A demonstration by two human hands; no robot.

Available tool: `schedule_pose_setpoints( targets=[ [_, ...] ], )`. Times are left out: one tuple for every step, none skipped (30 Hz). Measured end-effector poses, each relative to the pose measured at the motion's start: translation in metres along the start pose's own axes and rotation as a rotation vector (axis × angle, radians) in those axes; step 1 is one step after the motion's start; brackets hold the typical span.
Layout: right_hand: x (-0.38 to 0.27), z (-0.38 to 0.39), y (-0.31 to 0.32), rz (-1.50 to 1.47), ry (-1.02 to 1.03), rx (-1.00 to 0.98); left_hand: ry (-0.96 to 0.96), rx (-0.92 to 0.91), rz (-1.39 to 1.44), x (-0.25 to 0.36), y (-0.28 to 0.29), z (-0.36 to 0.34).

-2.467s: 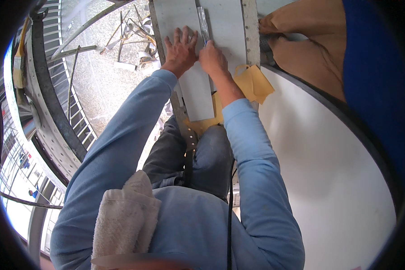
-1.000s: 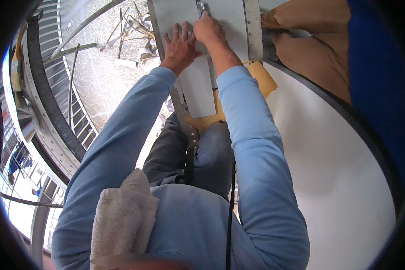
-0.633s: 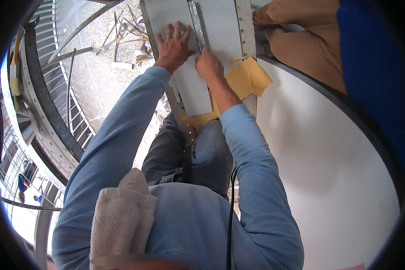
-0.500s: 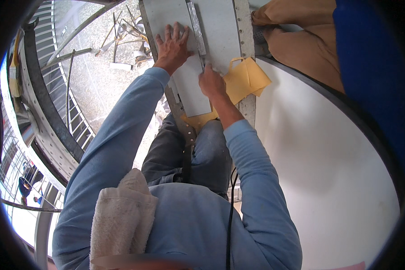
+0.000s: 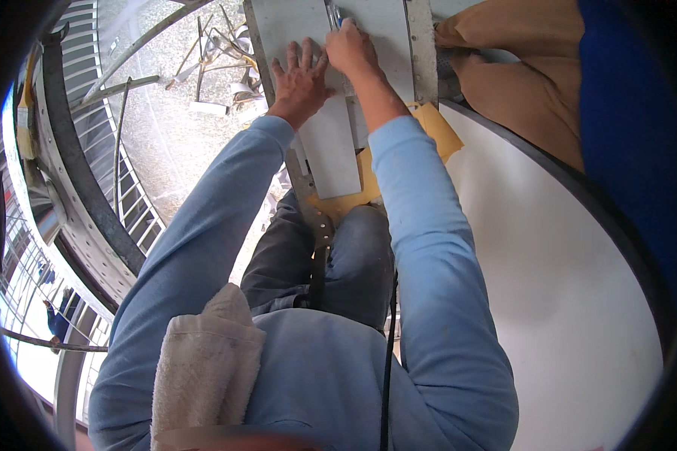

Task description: The person cuts strips of reflective insulation material using a utility knife and a straightedge, then fits the strips into ceiling gaps. They repeat the process for multiple sections, aligning and trimming the material to fit the ceiling cavity.

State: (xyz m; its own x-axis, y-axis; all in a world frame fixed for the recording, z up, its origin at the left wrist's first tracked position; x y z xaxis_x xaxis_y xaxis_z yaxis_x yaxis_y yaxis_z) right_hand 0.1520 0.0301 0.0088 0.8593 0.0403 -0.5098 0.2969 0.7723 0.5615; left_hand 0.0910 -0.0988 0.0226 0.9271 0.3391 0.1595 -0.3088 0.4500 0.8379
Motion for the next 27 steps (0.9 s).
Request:
schedule_pose_setpoints(
  targets=[
    [-0.006,-0.008,0.001,-0.011,-0.026,-0.024,0.002,-0.004,-0.006,0.0,0.0,0.001],
    [-0.01,-0.014,0.002,0.005,-0.023,-0.024,0.004,-0.011,-0.019,0.0,0.0,0.001],
    [-0.013,-0.018,0.002,0.024,-0.028,-0.022,0.002,-0.004,-0.008,0.0,0.0,0.002],
    [-0.015,-0.021,0.002,0.038,-0.032,-0.009,-0.001,0.001,-0.005,0.0,0.0,0.002],
    [-0.017,-0.024,0.002,0.065,-0.014,-0.006,-0.001,-0.015,-0.009,0.0,-0.001,0.002],
    [-0.019,-0.025,0.002,0.088,0.004,0.008,-0.005,0.005,-0.008,-0.001,-0.001,0.002],
    [-0.018,-0.026,0.001,0.11,-0.023,-0.01,-0.005,0.005,-0.012,-0.001,-0.002,0.002],
    [-0.019,-0.026,0.001,0.096,0.002,-0.004,-0.006,0.004,-0.016,-0.001,-0.002,0.001],
    [-0.018,-0.025,-0.001,0.081,-0.02,-0.032,-0.007,0.001,-0.026,-0.001,-0.003,0.001],
    [-0.017,-0.022,-0.002,0.067,-0.054,-0.044,-0.009,-0.004,-0.036,-0.001,-0.004,0.0],
    [-0.016,-0.017,-0.004,0.057,-0.064,-0.068,-0.01,-0.011,-0.047,-0.001,-0.005,0.0],
    [-0.015,-0.011,-0.005,0.049,-0.085,-0.072,-0.006,-0.009,-0.042,-0.001,-0.005,-0.001],
    [-0.012,-0.004,-0.006,0.042,-0.106,-0.074,-0.005,-0.01,-0.038,-0.001,-0.005,-0.001],
    [-0.01,0.005,-0.007,0.065,-0.098,-0.066,0.001,-0.01,-0.044,-0.001,-0.005,-0.002],
    [-0.005,0.016,-0.01,0.086,-0.089,-0.06,0.002,0.006,-0.039,-0.001,-0.005,-0.002],
    [0.0,0.027,-0.013,0.107,-0.082,-0.056,0.005,0.017,-0.045,-0.001,-0.005,-0.002],
    [0.005,0.037,-0.016,0.116,-0.073,-0.07,0.007,0.027,-0.05,0.0,-0.005,-0.002],
    [0.012,0.046,-0.019,0.125,-0.066,-0.084,0.011,0.032,-0.048,0.0,-0.005,-0.003],
    [0.02,0.055,-0.022,0.131,-0.078,-0.095,0.014,0.037,-0.046,0.0,-0.005,-0.004],
    [0.027,0.065,-0.026,0.128,-0.058,-0.106,0.015,0.027,-0.041,0.0,-0.005,-0.004],
    [0.035,0.075,-0.03,0.124,-0.056,-0.115,0.01,0.041,-0.036,0.001,-0.005,-0.005],
    [0.044,0.085,-0.035,0.117,-0.059,-0.122,0.004,0.041,-0.029,0.001,-0.005,-0.005],
    [0.052,0.094,-0.041,0.12,-0.06,-0.144,0.008,0.027,-0.04,0.0,-0.006,-0.004],
    [0.061,0.104,-0.046,0.121,-0.069,-0.164,-0.001,0.04,-0.022,0.0,-0.005,-0.004],
    [0.07,0.114,-0.05,0.122,-0.07,-0.177,-0.001,0.04,-0.022,0.001,-0.005,-0.003],
    [0.079,0.123,-0.055,0.132,-0.097,-0.196,-0.005,0.052,-0.03,0.001,-0.004,-0.003],
    [0.088,0.137,-0.062,0.142,-0.121,-0.221,0.0,0.031,-0.016,0.001,-0.005,0.001]
  ],
)
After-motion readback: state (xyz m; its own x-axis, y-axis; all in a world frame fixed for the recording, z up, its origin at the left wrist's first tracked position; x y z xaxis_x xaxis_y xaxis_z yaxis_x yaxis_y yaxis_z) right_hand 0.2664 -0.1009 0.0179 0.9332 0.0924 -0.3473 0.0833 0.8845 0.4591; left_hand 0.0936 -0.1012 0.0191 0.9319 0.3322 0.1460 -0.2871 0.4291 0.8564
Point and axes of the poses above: each hand's wrist, its own z-axis away from the middle knuckle, its own y-axis out of the back of the hand, x = y × z, the point moved 4 cm from there along -z, towards the middle knuckle, and after that the axes turned 10 degrees about -x, right-handed, at the moved point
